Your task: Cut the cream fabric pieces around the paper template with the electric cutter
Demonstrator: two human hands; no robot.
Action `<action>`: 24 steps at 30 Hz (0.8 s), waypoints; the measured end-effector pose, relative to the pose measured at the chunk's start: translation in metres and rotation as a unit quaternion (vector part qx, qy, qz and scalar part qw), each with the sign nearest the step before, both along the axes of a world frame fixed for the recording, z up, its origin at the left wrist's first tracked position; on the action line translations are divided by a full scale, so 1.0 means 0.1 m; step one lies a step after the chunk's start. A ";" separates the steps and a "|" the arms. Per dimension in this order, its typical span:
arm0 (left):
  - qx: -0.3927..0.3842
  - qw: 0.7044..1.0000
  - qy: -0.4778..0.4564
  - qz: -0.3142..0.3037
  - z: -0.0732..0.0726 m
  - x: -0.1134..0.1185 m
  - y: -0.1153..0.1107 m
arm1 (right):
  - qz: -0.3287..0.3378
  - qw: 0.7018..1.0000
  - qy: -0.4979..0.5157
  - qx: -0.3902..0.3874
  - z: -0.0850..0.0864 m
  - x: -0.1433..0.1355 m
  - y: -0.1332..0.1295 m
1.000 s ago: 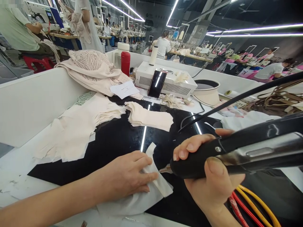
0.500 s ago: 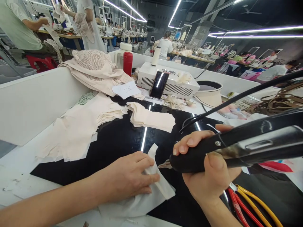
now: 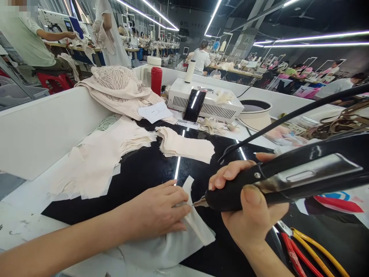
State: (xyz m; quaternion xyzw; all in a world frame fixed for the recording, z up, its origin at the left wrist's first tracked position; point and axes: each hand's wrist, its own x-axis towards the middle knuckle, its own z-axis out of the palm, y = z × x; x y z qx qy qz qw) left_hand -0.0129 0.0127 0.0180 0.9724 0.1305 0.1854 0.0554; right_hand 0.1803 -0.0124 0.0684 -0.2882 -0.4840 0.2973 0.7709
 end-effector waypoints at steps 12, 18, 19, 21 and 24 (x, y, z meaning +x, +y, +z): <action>0.019 0.995 0.044 -0.088 0.11 0.07 0.37 | 0.009 1.000 0.002 0.002 -0.03 0.01 -0.01; -0.017 0.996 0.043 -0.071 0.13 -0.02 0.37 | 0.013 1.000 0.004 0.004 -0.03 0.01 -0.01; -0.024 0.996 0.040 -0.070 0.13 -0.03 0.37 | 0.014 1.000 0.006 0.004 -0.03 0.01 -0.01; -0.041 0.996 0.038 -0.066 0.12 -0.05 0.36 | 0.014 1.000 0.005 0.004 -0.03 0.01 -0.01; -0.057 0.996 0.038 -0.060 0.11 -0.07 0.34 | 0.004 1.000 -0.002 0.002 -0.04 0.01 -0.01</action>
